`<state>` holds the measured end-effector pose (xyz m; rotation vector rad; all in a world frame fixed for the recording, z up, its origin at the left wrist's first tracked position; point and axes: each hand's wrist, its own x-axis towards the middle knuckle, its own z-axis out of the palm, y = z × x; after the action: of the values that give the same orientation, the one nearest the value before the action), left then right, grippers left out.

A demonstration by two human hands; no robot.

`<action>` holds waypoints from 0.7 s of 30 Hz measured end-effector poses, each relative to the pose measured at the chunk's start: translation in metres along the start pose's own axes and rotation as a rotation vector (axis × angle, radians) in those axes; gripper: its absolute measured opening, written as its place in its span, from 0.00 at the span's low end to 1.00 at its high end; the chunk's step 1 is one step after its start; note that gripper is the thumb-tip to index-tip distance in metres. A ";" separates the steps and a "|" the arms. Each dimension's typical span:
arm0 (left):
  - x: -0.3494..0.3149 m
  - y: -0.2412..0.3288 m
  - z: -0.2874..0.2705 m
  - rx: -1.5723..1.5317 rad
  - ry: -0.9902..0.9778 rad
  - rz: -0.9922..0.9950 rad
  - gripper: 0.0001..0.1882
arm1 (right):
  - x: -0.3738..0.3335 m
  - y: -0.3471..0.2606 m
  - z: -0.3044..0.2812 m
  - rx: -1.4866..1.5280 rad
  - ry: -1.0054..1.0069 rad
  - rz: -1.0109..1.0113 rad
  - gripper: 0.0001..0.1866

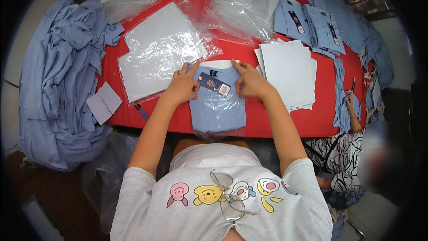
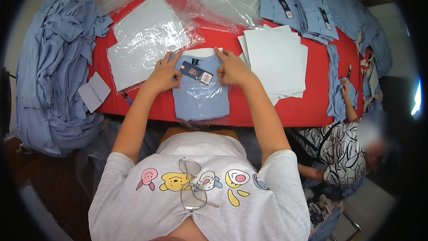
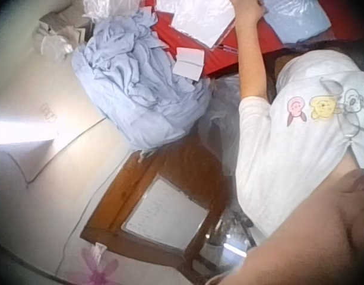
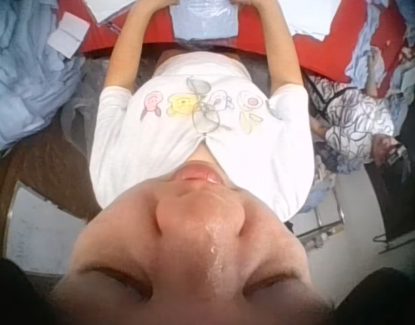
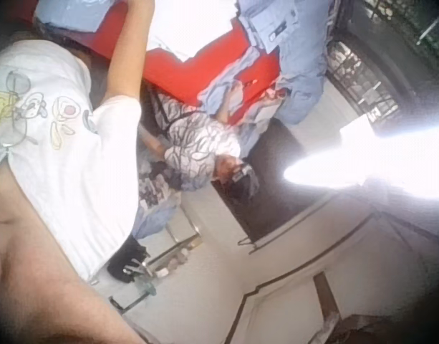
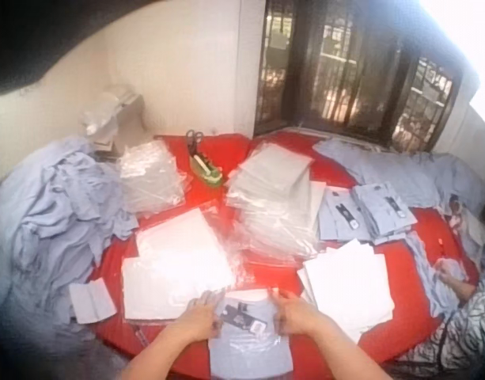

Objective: The person places a white cardboard sheet into a clear plastic bag, inserts a folded blue shirt, and then applies tape to seal the bag.

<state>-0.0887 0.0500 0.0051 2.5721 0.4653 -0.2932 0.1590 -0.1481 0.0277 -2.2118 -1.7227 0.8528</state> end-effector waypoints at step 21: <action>-0.005 0.004 0.032 -0.489 0.825 -0.285 0.26 | -0.019 0.019 0.055 0.670 0.741 0.305 0.20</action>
<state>-0.0959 0.0289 -0.0189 2.0363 1.0423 0.7345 0.1410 -0.1818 -0.0199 -1.9491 -0.6477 0.4545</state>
